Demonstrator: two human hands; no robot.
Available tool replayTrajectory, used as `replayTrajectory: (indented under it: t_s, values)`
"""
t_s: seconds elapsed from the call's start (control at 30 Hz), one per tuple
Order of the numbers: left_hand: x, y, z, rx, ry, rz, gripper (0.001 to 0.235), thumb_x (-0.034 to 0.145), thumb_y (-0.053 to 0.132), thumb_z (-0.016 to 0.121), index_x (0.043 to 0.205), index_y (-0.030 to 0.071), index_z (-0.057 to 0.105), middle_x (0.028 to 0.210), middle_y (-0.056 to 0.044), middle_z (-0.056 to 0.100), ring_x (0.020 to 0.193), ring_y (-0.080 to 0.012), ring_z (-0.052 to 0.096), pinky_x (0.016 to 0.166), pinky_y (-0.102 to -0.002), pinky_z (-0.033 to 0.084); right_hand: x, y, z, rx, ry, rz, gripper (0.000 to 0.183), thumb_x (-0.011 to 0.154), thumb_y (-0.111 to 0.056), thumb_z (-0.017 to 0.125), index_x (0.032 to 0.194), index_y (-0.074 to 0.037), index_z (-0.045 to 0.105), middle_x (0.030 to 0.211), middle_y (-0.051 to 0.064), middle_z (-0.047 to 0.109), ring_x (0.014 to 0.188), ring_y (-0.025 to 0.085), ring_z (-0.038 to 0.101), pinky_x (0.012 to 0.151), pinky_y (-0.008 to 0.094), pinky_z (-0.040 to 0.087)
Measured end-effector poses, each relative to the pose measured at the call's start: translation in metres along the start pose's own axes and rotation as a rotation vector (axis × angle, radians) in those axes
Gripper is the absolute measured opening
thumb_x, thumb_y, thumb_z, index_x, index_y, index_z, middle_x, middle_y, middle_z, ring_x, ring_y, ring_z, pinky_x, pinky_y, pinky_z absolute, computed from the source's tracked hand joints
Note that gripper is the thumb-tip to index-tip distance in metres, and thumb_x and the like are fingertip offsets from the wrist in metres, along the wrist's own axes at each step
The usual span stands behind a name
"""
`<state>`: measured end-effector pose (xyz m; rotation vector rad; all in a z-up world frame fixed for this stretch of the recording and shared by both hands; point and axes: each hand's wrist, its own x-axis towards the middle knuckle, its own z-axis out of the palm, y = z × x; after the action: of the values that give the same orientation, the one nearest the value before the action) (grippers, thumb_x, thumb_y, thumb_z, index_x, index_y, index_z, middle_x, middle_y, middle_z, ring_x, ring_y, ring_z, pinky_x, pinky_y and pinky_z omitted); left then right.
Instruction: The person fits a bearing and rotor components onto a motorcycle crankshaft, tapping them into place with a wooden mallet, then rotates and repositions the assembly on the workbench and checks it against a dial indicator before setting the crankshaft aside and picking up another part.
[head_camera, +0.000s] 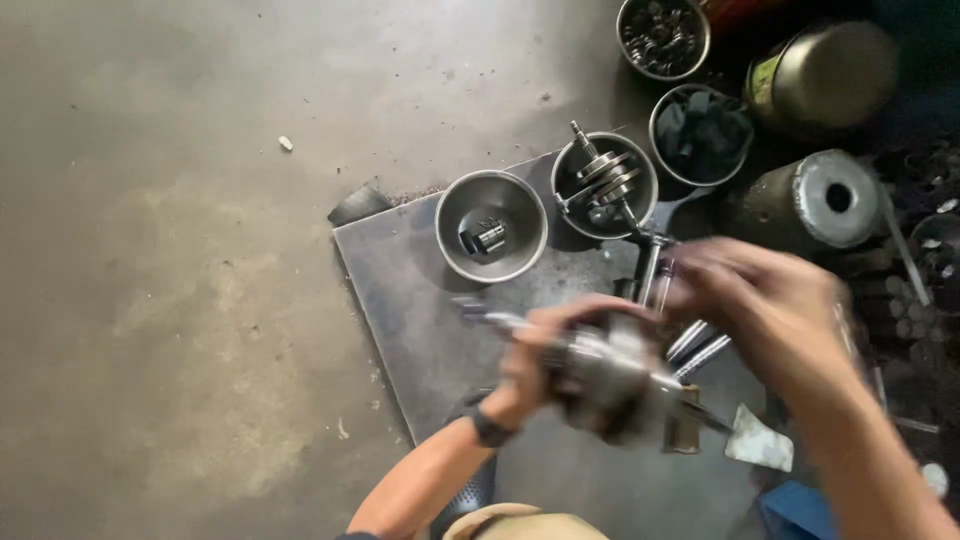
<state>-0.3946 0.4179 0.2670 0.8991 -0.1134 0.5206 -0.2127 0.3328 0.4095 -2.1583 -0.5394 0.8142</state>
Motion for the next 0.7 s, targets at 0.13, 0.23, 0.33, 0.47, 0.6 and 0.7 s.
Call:
replayTrajectory:
  t_s: [0.13, 0.23, 0.33, 0.47, 0.6, 0.7]
  values:
    - [-0.059, 0.037, -0.063, 0.227, 0.451, 0.061, 0.099, 0.095, 0.075, 0.039, 0.131, -0.015, 0.060, 0.121, -0.029, 0.070, 0.112, -0.0361, 0.072, 0.099, -0.049, 0.061, 0.141, 0.056, 0.124, 0.038, -0.264, -0.219, 0.032, 0.093, -0.030, 0.068, 0.110, -0.004, 0.075, 0.095, 0.014, 0.079, 0.081, 0.024, 0.077, 0.073, 0.037, 0.063]
    - [-0.112, 0.031, -0.103, 0.143, 0.623, 0.086, 0.087, 0.097, 0.059, 0.044, 0.135, -0.019, 0.053, 0.126, -0.042, 0.062, 0.113, -0.0481, 0.069, 0.097, -0.058, 0.058, 0.196, 0.124, 0.230, -0.470, -0.048, -0.569, 0.019, 0.086, -0.021, 0.078, 0.096, -0.004, 0.078, 0.092, 0.013, 0.074, 0.087, 0.028, 0.071, 0.075, 0.041, 0.057]
    - [-0.148, 0.020, -0.124, -0.317, 0.755, 0.095, 0.084, 0.095, 0.050, 0.041, 0.139, -0.021, 0.044, 0.135, -0.049, 0.051, 0.120, -0.0580, 0.059, 0.102, -0.065, 0.049, 0.214, 0.138, 0.299, -0.643, 0.014, -0.772, 0.019, 0.082, -0.021, 0.077, 0.088, -0.003, 0.075, 0.095, 0.015, 0.065, 0.096, 0.033, 0.063, 0.076, 0.044, 0.054]
    - [-0.160, 0.018, -0.128, -0.278, 1.007, 0.139, 0.088, 0.089, 0.054, 0.046, 0.136, -0.020, 0.044, 0.133, -0.052, 0.048, 0.127, -0.0629, 0.052, 0.106, -0.074, 0.042, 0.235, 0.144, 0.354, -1.021, -0.118, -0.619, 0.010, 0.081, -0.015, 0.070, 0.080, -0.005, 0.073, 0.103, 0.015, 0.063, 0.103, 0.032, 0.059, 0.084, 0.043, 0.054]
    - [-0.147, 0.016, -0.124, -0.320, 1.013, 0.229, 0.087, 0.090, 0.052, 0.049, 0.136, -0.021, 0.044, 0.132, -0.050, 0.048, 0.130, -0.0604, 0.051, 0.110, -0.076, 0.039, 0.229, 0.132, 0.321, -0.847, -0.027, -0.651, 0.011, 0.073, -0.012, 0.068, 0.081, -0.004, 0.070, 0.095, 0.019, 0.064, 0.095, 0.036, 0.062, 0.077, 0.046, 0.055]
    - [-0.134, 0.007, -0.113, -0.393, 0.991, 0.232, 0.087, 0.091, 0.053, 0.050, 0.138, -0.020, 0.045, 0.133, -0.050, 0.049, 0.127, -0.0607, 0.051, 0.110, -0.074, 0.037, 0.196, 0.106, 0.221, -0.569, -0.256, -0.720, 0.028, 0.087, -0.017, 0.071, 0.100, 0.004, 0.060, 0.087, 0.021, 0.066, 0.083, 0.041, 0.066, 0.073, 0.050, 0.053]
